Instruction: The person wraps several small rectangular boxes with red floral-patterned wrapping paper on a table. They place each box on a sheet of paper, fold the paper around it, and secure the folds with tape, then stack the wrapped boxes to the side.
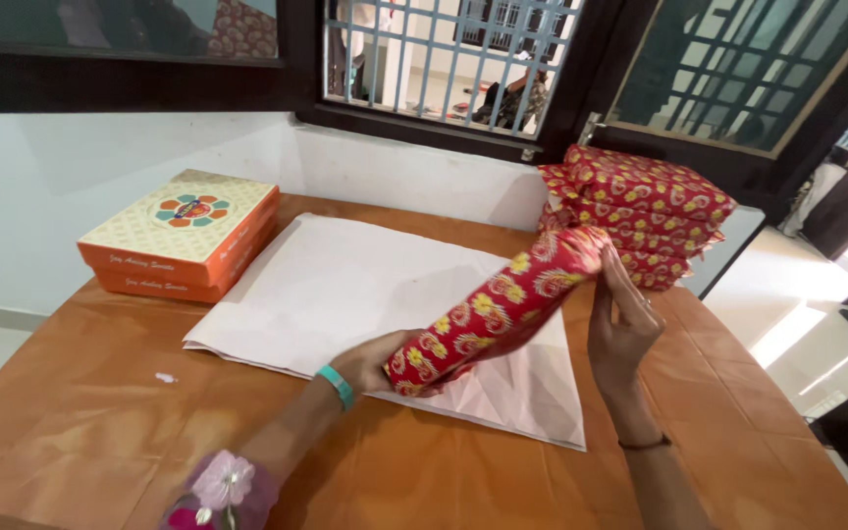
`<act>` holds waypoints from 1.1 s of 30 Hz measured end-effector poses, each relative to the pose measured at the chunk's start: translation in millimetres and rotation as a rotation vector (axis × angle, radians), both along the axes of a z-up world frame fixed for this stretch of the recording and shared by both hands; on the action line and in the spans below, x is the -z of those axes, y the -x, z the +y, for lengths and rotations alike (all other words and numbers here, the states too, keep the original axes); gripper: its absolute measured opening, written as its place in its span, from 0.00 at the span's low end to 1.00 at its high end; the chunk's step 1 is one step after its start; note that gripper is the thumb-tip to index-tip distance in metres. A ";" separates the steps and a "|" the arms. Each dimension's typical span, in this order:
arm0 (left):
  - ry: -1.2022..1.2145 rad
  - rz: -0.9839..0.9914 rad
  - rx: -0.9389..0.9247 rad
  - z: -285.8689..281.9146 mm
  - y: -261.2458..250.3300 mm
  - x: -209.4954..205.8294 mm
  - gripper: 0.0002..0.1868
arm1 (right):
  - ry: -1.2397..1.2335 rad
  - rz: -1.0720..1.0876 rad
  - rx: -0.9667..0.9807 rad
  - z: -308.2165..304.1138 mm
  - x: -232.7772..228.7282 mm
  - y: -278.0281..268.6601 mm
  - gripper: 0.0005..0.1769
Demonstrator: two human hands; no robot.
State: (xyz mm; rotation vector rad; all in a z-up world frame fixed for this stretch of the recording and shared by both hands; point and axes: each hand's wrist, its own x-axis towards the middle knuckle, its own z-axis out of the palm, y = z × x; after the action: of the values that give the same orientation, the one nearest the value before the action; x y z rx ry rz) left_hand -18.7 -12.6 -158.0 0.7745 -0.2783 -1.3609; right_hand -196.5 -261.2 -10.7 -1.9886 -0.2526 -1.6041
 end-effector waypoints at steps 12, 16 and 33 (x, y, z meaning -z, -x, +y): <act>-0.192 -0.344 -0.873 -84.0 8.0 -96.9 0.26 | -0.723 0.230 -0.616 -135.2 44.8 2.7 0.34; 0.102 -0.465 -0.844 -145.2 -16.0 -139.0 0.23 | -0.841 0.114 -0.592 -184.7 8.5 -25.5 0.29; 0.123 -0.720 -0.715 -413.1 -184.7 -206.0 0.21 | -1.110 0.018 -0.218 -460.7 -13.9 -170.8 0.37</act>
State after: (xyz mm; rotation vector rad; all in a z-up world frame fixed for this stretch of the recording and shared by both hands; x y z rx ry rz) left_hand 166.0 -425.7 48.0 1.1064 -0.5742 -0.3568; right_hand -25.6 -721.9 3.1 -1.0577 0.3602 -1.1614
